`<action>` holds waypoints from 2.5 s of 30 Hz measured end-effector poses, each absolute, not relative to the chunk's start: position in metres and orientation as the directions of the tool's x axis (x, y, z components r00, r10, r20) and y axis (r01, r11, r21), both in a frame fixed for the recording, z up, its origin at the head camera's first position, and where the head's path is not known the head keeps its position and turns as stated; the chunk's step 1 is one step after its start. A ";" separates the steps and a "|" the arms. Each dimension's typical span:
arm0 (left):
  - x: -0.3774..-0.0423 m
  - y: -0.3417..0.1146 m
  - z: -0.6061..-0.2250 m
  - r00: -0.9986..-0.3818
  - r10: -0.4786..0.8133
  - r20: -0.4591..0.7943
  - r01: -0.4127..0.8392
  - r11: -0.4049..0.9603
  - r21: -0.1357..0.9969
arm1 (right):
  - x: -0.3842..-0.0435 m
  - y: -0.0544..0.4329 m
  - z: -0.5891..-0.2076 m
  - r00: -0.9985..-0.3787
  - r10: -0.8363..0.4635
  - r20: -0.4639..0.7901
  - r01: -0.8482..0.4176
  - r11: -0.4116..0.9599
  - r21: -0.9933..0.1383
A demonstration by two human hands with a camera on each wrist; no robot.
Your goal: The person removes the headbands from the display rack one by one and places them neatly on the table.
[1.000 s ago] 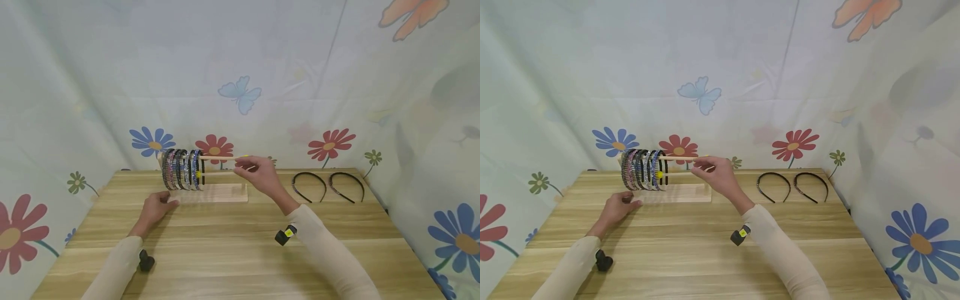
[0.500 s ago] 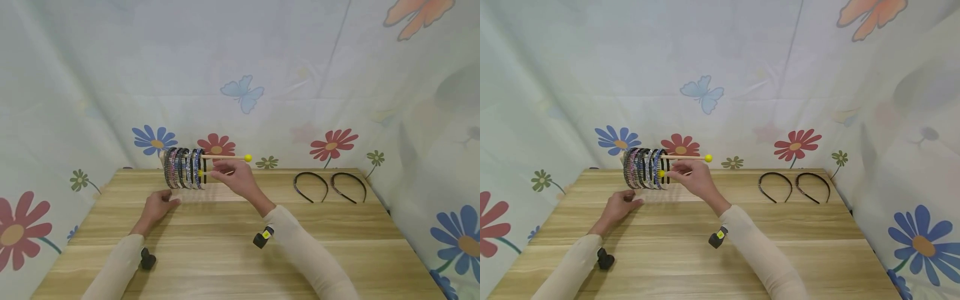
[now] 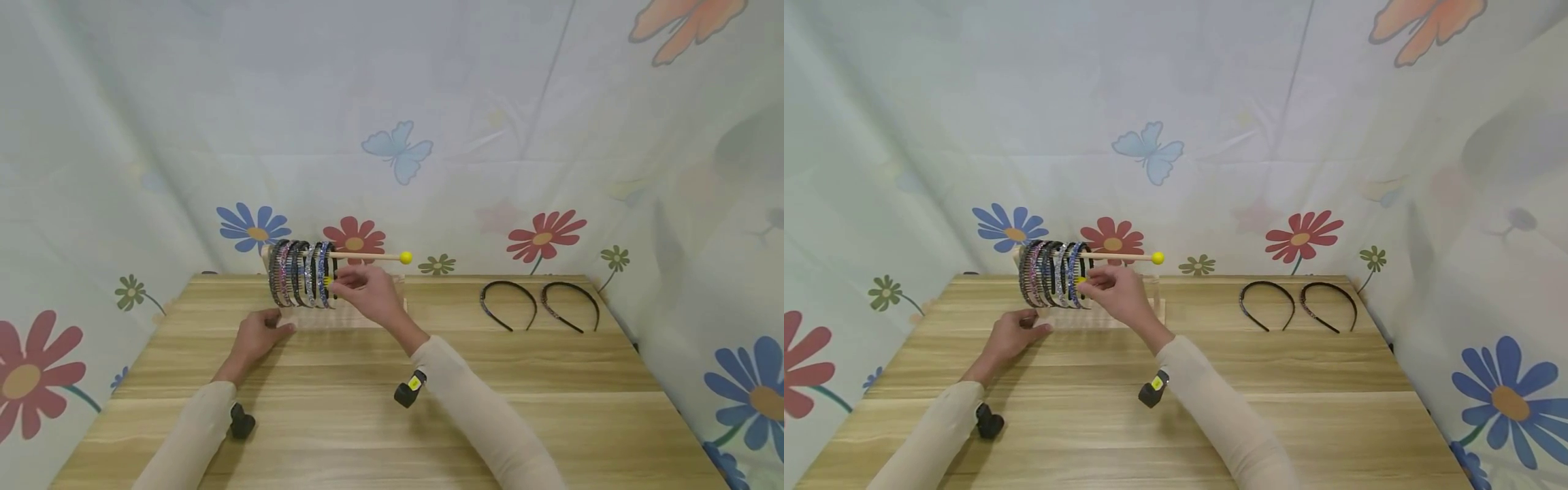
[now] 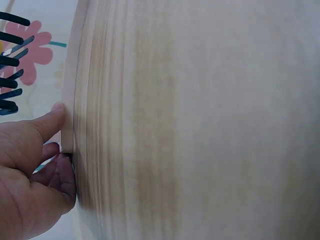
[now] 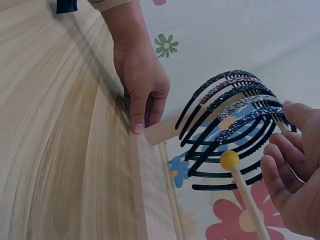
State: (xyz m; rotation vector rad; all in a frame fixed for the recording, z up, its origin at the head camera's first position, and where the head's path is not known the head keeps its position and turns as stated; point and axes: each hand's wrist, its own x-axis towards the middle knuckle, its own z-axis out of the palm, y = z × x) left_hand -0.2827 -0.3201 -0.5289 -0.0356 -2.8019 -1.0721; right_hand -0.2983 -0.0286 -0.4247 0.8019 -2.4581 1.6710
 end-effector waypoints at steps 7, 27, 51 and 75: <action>-0.283 -0.321 -0.531 -0.991 -0.031 0.129 0.064 0.742 0.668 | -0.301 -0.039 -0.434 -0.866 -0.372 0.334 -0.434 0.228 -0.872; -0.282 -0.318 -0.527 -0.992 -0.038 0.124 0.056 0.734 0.677 | -0.304 -0.053 -0.438 -0.880 -0.362 0.307 -0.408 0.244 -0.880; -0.281 -0.317 -0.527 -0.993 -0.035 0.110 0.047 0.745 0.666 | -0.300 -0.042 -0.422 -0.872 -0.352 0.340 -0.448 0.294 -0.844; -0.284 -0.320 -0.532 -0.986 -0.009 0.168 0.106 0.740 0.664 | -0.298 -0.022 -0.395 -0.862 -0.333 0.383 -0.474 0.260 -0.841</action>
